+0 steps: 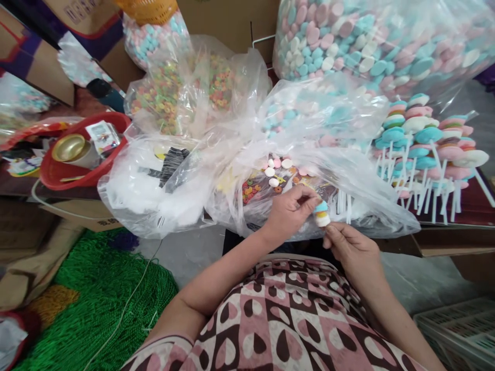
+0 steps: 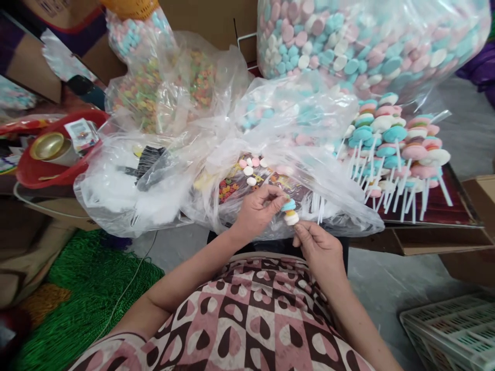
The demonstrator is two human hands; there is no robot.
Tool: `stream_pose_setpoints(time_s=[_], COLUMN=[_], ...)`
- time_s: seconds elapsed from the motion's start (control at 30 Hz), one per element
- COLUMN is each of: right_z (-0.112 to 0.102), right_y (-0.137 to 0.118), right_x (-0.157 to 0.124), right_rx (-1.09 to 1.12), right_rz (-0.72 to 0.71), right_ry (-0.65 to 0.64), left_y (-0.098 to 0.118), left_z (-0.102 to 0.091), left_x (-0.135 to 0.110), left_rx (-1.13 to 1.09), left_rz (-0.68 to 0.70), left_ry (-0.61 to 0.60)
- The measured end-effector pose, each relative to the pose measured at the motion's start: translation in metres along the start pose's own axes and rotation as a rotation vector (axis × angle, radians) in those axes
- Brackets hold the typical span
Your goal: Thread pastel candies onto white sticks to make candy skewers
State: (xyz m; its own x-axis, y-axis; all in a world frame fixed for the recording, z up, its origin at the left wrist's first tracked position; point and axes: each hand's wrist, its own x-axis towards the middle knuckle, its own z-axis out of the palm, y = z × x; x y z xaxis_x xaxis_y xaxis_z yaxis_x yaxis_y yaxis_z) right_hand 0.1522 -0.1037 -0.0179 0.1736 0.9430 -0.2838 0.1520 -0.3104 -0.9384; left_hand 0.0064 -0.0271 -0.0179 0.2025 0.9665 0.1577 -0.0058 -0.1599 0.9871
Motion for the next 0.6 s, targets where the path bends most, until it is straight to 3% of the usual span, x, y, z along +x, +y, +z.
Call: stream_pose_setpoints(time_s=[0.13,0.27,0.33,0.4,0.5,0.6], right_z=[0.004,0.003,0.003,0.002,0.003,0.003], right_y=[0.005,0.012,0.015,0.017,0.018,0.019], right_x=[0.001,0.005,0.006,0.006,0.005,0.005], right_rx=[0.162,0.262,0.275,0.273,0.256,0.238], right_rz=[0.094,0.015,0.000,0.012,0.030,0.024], right_ry=[-0.095,-0.060,-0.054,-0.061,-0.069,-0.047], left_y=[0.005,0.010,0.008,0.003,-0.008,-0.013], left_z=[-0.004,-0.032,-0.051,-0.068,-0.081,-0.081], left_x=[-0.004,0.005,0.013,0.022,0.031,0.033], left_rx=[0.128,0.171,0.378,0.688,1.052,1.185], left_rz=[0.067,0.110,0.120,0.103,0.044,0.005], left_ry=[-0.034,0.026,0.123,0.134,-0.034,-0.130])
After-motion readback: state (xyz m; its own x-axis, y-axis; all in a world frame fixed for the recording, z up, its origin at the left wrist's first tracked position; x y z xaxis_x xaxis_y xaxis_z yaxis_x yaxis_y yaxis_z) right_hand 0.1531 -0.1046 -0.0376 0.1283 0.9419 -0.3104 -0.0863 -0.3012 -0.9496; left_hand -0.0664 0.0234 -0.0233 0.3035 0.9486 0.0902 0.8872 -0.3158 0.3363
